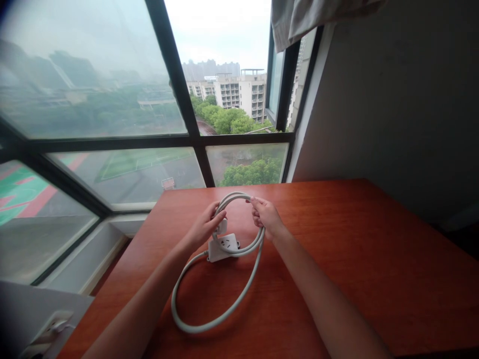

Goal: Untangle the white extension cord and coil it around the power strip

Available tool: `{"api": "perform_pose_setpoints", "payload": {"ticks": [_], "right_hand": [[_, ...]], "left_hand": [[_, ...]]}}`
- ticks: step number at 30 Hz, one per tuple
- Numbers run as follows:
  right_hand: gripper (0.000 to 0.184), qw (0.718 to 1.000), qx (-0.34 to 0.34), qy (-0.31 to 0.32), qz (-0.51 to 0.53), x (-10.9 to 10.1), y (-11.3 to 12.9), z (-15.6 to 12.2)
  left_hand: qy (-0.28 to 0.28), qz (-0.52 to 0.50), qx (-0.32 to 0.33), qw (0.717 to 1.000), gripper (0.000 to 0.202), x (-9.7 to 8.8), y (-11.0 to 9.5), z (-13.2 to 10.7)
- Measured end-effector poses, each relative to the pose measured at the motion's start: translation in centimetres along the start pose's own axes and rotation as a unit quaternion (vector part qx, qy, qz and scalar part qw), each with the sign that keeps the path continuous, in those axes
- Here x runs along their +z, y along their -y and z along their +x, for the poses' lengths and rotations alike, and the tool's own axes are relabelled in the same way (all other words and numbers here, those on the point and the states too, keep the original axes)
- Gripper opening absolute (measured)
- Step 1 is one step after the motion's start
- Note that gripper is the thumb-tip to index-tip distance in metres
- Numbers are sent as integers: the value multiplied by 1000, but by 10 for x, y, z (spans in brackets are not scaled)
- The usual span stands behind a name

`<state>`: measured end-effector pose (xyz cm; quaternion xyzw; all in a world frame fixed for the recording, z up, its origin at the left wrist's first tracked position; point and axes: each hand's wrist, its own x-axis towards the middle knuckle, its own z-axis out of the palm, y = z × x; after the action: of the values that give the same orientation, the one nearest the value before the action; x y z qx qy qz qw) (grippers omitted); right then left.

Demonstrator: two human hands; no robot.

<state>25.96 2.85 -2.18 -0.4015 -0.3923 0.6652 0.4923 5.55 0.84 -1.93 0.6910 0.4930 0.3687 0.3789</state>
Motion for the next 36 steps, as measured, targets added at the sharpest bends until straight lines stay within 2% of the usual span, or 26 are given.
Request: {"api": "perform_pose_setpoints", "payload": {"ticks": [3,5,6,7,9,13,16,19,21,23,27,29,32,34,36], "right_hand": [[40,1000,-2,5,0,-4,8,-4],[39,1000,-8,9,1,-7,13,-8],[38,1000,-11,9,3,-9,16,-10],[38,1000,-14,10,7,-11,19,-13],[37,1000,-20,8,20,-15,26,-19],[33,998,-38,6,42,-27,42,-32],[30,997,-57,7,47,-37,54,-41],[27,997,-65,3,43,-47,62,-48],[27,998,-60,0,36,-54,65,-53],[26,998,-48,2,34,-60,65,-57],[26,999,-17,23,40,-65,59,-62],[28,999,2,42,32,-63,54,-63],[30,997,26,76,7,-55,47,-61],[33,994,38,101,-12,-48,43,-58],[35,991,49,124,-31,-42,39,-54]], "left_hand": [[-26,120,16,992,38,-6,-15,-20],[-84,237,23,968,41,-11,-29,-40],[-91,274,10,957,37,-12,-35,-51],[-84,294,-13,952,30,-12,-40,-62],[-35,334,-54,940,28,-12,-45,-81],[-57,418,-99,901,25,-5,-28,-103],[18,428,-99,898,26,0,-8,-105],[62,435,-105,892,15,1,4,-97],[62,436,-112,891,14,-2,8,-89],[30,436,-117,892,17,-11,10,-78],[-92,388,-119,909,20,-35,12,-47],[-146,313,-106,932,21,-46,11,-27],[-176,143,-65,972,23,-54,3,4],[-179,62,-36,981,23,-55,-5,24],[-157,19,-7,987,21,-53,-16,41]]}}
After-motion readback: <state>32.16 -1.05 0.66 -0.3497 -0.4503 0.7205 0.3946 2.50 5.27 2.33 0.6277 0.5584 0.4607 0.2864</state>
